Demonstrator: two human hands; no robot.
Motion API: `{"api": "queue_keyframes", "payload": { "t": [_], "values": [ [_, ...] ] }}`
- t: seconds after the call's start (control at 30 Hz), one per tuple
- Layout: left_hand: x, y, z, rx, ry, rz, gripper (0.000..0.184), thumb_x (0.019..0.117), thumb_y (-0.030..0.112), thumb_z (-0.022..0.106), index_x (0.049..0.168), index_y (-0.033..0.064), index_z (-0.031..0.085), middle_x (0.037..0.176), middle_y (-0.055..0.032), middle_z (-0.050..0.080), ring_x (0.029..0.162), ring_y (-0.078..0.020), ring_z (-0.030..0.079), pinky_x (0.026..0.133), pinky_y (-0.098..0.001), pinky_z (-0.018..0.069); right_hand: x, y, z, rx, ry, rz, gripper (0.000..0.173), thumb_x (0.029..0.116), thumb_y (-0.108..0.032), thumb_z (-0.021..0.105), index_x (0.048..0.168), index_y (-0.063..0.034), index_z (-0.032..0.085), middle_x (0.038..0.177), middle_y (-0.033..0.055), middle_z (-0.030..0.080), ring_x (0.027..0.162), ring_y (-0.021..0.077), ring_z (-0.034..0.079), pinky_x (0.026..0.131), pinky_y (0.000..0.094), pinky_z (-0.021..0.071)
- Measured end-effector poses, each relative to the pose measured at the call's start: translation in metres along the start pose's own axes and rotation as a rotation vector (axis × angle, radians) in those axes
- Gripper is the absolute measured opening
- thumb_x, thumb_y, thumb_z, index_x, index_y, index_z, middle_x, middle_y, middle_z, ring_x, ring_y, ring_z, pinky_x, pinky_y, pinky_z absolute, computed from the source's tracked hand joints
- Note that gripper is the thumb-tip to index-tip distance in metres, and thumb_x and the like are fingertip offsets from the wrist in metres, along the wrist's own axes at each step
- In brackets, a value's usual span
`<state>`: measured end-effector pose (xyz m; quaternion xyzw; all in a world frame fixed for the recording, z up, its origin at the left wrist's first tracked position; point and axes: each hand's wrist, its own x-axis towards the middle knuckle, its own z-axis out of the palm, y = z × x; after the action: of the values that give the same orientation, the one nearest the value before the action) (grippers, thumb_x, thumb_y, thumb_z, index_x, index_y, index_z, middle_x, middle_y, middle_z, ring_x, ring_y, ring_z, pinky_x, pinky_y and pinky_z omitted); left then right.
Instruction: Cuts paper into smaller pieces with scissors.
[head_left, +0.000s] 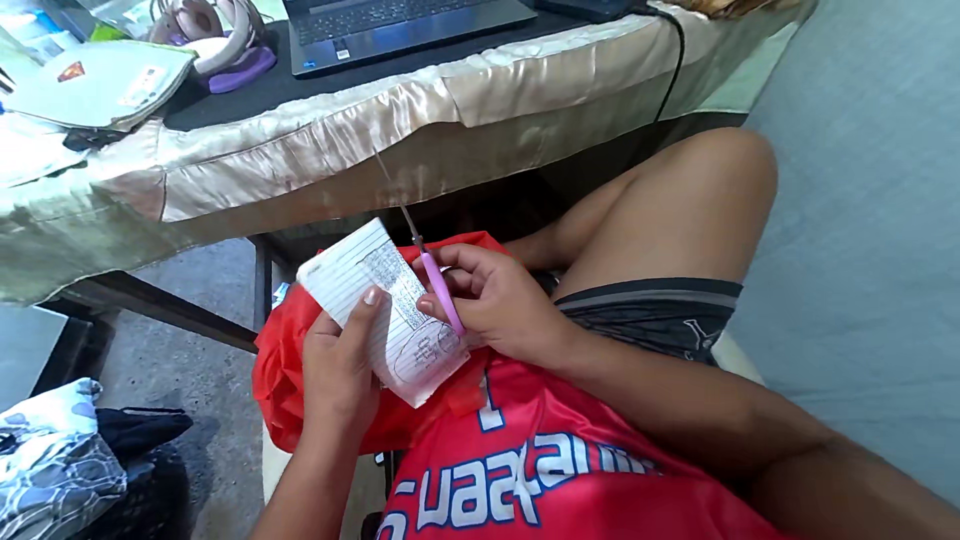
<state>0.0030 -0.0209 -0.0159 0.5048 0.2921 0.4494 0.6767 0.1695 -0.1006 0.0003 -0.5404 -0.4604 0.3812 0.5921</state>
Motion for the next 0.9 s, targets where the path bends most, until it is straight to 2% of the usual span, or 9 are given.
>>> {"api": "queue_keyframes", "payload": {
  "t": [0.07, 0.17, 0.23, 0.33, 0.47, 0.6, 0.73, 0.9],
  "values": [
    [-0.001, -0.004, -0.002, -0.057, -0.03, -0.032, 0.027, 0.1086, 0.017, 0.045, 0.117, 0.0005, 0.065, 0.097, -0.0142, 0.073, 0.088, -0.0217, 0.074, 0.082, -0.0416, 0.0635, 0.003, 0.001, -0.003, -0.003, 0.024, -0.026, 0.04, 0.0895, -0.003, 0.077, 0.127, -0.0054, 0.064, 0.094, 0.0065, 0.075, 0.077, 0.0117, 0.071, 0.069, 0.025, 0.0611],
    [-0.005, -0.011, 0.0, -0.092, -0.055, -0.08, 0.035, 0.1109, 0.023, 0.036, 0.128, 0.0033, 0.059, 0.108, -0.0143, 0.072, 0.099, -0.0234, 0.073, 0.088, -0.0435, 0.0618, 0.007, 0.001, -0.005, -0.031, 0.066, -0.036, 0.04, 0.0906, -0.004, 0.076, 0.129, -0.0072, 0.063, 0.093, 0.0063, 0.075, 0.074, 0.012, 0.071, 0.065, 0.0243, 0.0601],
    [-0.006, -0.018, 0.003, -0.12, -0.051, -0.085, 0.036, 0.1115, 0.023, 0.035, 0.133, 0.0029, 0.056, 0.112, -0.0168, 0.07, 0.103, -0.0265, 0.071, 0.09, -0.0469, 0.0605, 0.008, 0.002, -0.004, -0.043, 0.087, -0.038, 0.041, 0.0905, -0.004, 0.077, 0.129, -0.0076, 0.063, 0.092, 0.0064, 0.075, 0.074, 0.0125, 0.071, 0.064, 0.0246, 0.0604],
    [-0.007, -0.024, 0.01, -0.105, -0.047, -0.055, 0.037, 0.1123, 0.024, 0.032, 0.141, 0.0054, 0.047, 0.116, -0.0159, 0.068, 0.106, -0.0262, 0.07, 0.093, -0.048, 0.0593, 0.007, 0.006, 0.001, -0.071, 0.11, -0.029, 0.041, 0.0903, -0.006, 0.077, 0.128, -0.008, 0.064, 0.092, 0.0052, 0.075, 0.073, 0.0123, 0.071, 0.063, 0.0252, 0.0607],
    [-0.007, -0.026, 0.013, -0.035, 0.0, 0.044, 0.031, 0.1127, 0.02, 0.035, 0.133, 0.004, 0.052, 0.104, -0.0124, 0.071, 0.093, -0.0213, 0.074, 0.084, -0.0417, 0.0637, 0.007, 0.006, 0.003, -0.079, 0.122, -0.025, 0.04, 0.0907, -0.007, 0.078, 0.128, -0.0089, 0.063, 0.093, 0.0042, 0.075, 0.072, 0.0116, 0.071, 0.062, 0.0242, 0.0602],
    [-0.004, -0.029, 0.009, 0.017, 0.004, 0.111, 0.029, 0.1124, 0.018, 0.036, 0.13, 0.0036, 0.054, 0.104, -0.012, 0.071, 0.093, -0.021, 0.073, 0.085, -0.0418, 0.0629, 0.008, 0.009, 0.002, -0.118, 0.127, -0.06, 0.039, 0.0911, -0.009, 0.078, 0.128, -0.0096, 0.064, 0.092, 0.0027, 0.075, 0.072, 0.0097, 0.07, 0.061, 0.0227, 0.0581],
    [-0.005, -0.03, 0.008, 0.018, -0.029, 0.132, 0.03, 0.1117, 0.017, 0.035, 0.134, 0.0046, 0.05, 0.107, -0.011, 0.069, 0.096, -0.0207, 0.072, 0.087, -0.0415, 0.0622, 0.008, 0.009, 0.004, -0.106, 0.118, -0.037, 0.039, 0.0905, -0.008, 0.078, 0.127, -0.0096, 0.064, 0.093, 0.0035, 0.075, 0.072, 0.0106, 0.07, 0.062, 0.0234, 0.0591],
    [-0.006, -0.03, 0.007, 0.035, -0.044, 0.138, 0.026, 0.1103, 0.014, 0.039, 0.128, 0.0021, 0.054, 0.104, -0.011, 0.071, 0.093, -0.02, 0.073, 0.085, -0.0399, 0.0628, 0.01, 0.007, 0.003, -0.107, 0.126, -0.055, 0.04, 0.0907, -0.007, 0.077, 0.128, -0.0093, 0.064, 0.094, 0.0036, 0.075, 0.073, 0.0109, 0.071, 0.062, 0.0238, 0.0599]
  ]
}}
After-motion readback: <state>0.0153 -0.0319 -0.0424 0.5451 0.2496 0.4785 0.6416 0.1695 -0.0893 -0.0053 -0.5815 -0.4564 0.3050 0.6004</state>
